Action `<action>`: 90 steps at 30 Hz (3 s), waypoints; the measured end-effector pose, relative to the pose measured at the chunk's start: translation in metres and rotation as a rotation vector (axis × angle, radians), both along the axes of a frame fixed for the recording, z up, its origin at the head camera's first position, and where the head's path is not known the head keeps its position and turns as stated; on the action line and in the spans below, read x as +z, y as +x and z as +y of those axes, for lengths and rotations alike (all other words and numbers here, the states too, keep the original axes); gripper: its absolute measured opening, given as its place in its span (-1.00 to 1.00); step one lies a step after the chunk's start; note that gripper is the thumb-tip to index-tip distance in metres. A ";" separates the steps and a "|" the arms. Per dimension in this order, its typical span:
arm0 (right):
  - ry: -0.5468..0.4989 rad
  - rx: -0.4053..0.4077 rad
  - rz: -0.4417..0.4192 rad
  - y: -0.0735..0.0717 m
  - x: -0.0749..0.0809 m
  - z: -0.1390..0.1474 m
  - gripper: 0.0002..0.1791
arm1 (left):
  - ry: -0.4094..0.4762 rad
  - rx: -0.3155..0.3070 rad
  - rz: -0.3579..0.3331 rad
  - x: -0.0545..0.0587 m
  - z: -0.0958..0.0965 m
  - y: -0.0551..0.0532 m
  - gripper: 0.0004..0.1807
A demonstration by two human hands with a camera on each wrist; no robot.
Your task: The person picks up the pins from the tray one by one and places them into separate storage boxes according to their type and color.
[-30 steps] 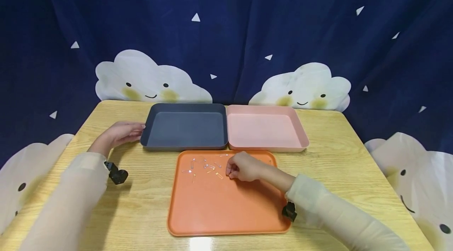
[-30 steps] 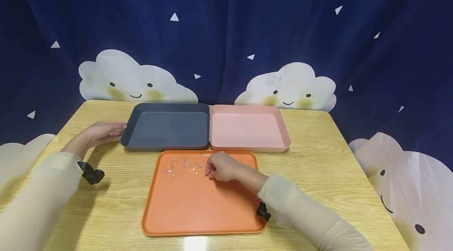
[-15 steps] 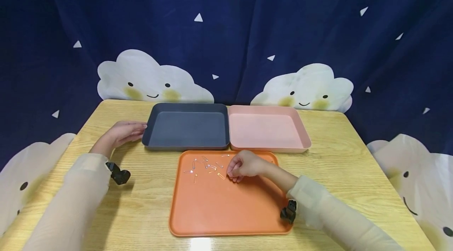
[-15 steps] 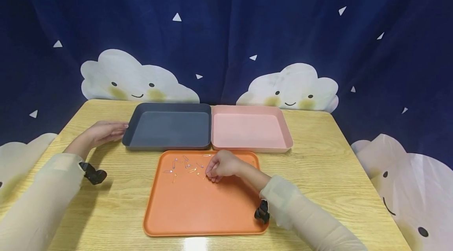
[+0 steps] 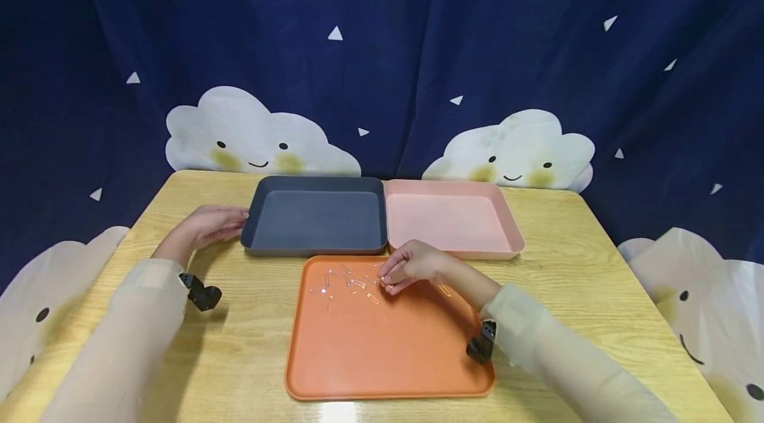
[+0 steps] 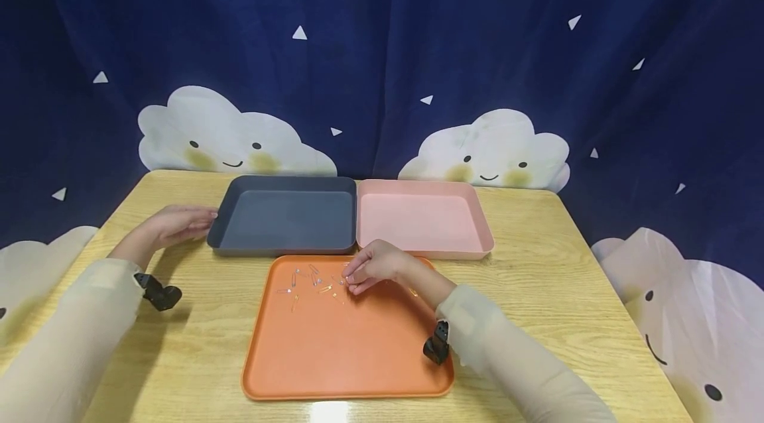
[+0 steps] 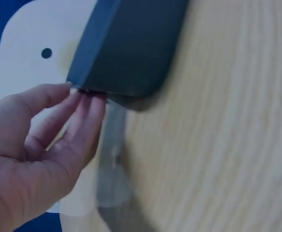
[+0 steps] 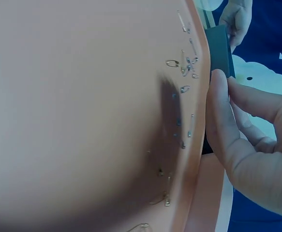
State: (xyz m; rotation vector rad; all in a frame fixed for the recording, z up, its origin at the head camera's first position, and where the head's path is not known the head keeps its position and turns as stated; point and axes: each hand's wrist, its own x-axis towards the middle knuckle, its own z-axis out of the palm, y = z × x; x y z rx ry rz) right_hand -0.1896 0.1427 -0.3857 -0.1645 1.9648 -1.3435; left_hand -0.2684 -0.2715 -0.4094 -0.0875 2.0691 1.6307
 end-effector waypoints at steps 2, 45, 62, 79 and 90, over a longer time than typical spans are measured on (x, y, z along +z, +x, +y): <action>-0.005 0.000 0.000 -0.003 0.002 -0.002 -0.73 | -0.022 -0.014 0.012 0.004 0.001 -0.001 -0.36; 0.136 -0.002 -0.043 -0.124 0.028 -0.069 -0.61 | 0.010 -0.041 -0.019 0.004 -0.004 -0.003 -0.33; 0.223 0.062 0.012 -0.160 0.024 -0.097 -0.60 | -0.004 -0.025 -0.015 0.003 -0.007 -0.005 -0.32; 0.372 0.101 0.159 -0.159 0.013 -0.111 -0.72 | -0.039 -0.029 -0.012 0.009 -0.004 -0.004 -0.35; 0.521 0.224 0.254 -0.241 -0.094 -0.120 -0.80 | -0.030 -0.027 -0.023 0.005 -0.005 -0.005 -0.37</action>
